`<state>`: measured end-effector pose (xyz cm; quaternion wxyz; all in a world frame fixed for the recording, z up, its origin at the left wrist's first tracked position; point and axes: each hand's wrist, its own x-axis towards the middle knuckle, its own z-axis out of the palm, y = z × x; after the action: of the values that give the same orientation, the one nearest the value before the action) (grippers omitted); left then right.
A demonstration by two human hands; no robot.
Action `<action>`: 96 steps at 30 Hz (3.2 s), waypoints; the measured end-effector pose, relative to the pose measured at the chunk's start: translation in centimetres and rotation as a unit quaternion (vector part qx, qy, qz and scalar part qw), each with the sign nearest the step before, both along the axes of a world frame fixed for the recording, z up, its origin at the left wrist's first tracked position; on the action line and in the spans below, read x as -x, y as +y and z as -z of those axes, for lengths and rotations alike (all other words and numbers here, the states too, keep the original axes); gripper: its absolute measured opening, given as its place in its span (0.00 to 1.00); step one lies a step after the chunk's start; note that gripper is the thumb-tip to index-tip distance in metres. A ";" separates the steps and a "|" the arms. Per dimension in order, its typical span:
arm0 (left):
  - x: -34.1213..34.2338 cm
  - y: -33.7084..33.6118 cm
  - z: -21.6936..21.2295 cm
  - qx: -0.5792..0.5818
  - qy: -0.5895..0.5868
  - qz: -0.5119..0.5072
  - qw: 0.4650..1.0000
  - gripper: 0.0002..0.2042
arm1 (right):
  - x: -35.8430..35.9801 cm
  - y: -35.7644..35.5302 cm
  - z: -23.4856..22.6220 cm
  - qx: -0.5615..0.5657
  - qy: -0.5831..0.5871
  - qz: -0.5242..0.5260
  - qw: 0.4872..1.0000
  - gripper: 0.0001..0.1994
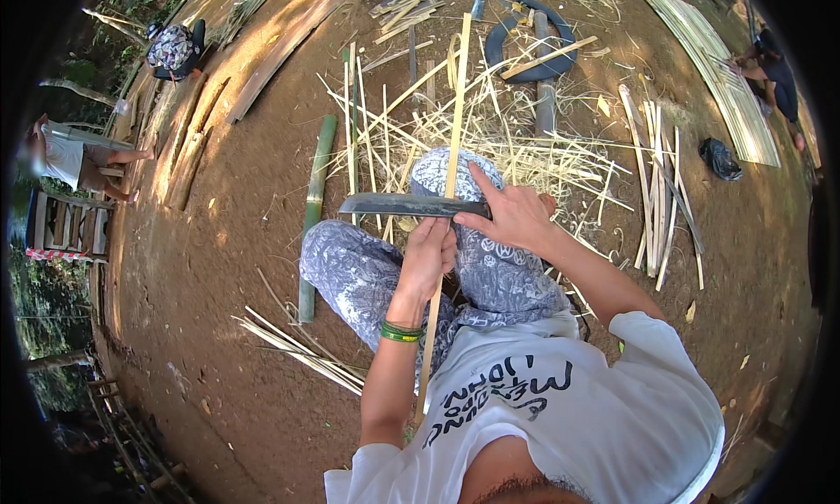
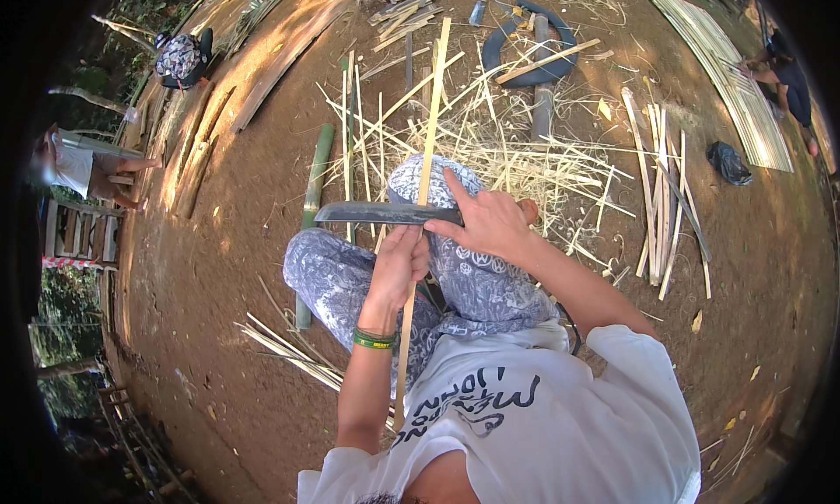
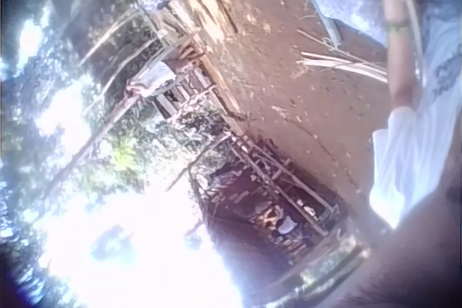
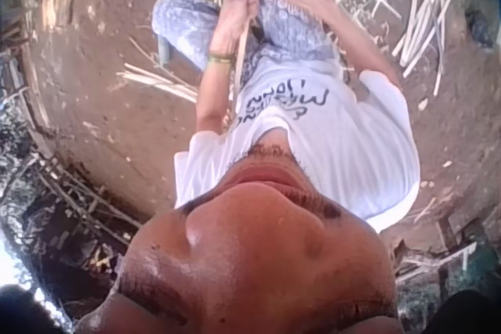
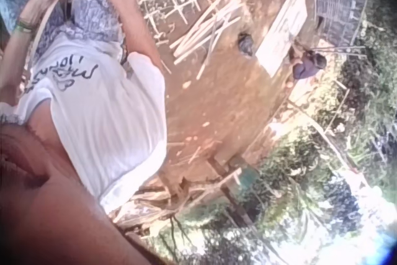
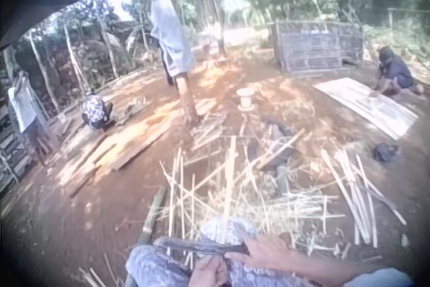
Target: The person sits on the ground and uses a machete to split long bamboo strips into thinner pieces. They repeatedly position the bamboo and strike it with the blade to separate the material, accumulating a pile of split strips.
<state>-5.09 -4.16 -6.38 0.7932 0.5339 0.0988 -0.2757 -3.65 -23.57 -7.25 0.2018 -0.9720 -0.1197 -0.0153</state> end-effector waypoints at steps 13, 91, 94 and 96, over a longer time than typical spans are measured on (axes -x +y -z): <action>3.4 2.3 0.3 -0.021 -0.006 0.038 0.999 0.19 | 0.0 -0.2 0.4 0.008 0.000 0.032 0.999 0.50; -1.4 -0.9 1.6 -0.099 -0.092 0.033 0.990 0.08 | 0.8 -0.9 -1.4 0.006 0.043 0.049 0.998 0.48; -0.5 -1.0 0.7 -0.098 -0.081 0.040 0.991 0.07 | 0.2 -1.3 -0.1 -0.028 0.014 0.076 0.997 0.44; 0.3 -0.4 0.4 -0.102 -0.079 0.043 0.991 0.07 | -0.2 -1.3 -0.5 -0.034 0.022 0.092 0.995 0.43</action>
<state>-5.38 -4.61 -6.77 0.7276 0.6357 0.0406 -0.2548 -3.41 -24.86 -6.75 0.2352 -0.9715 -0.0246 -0.0169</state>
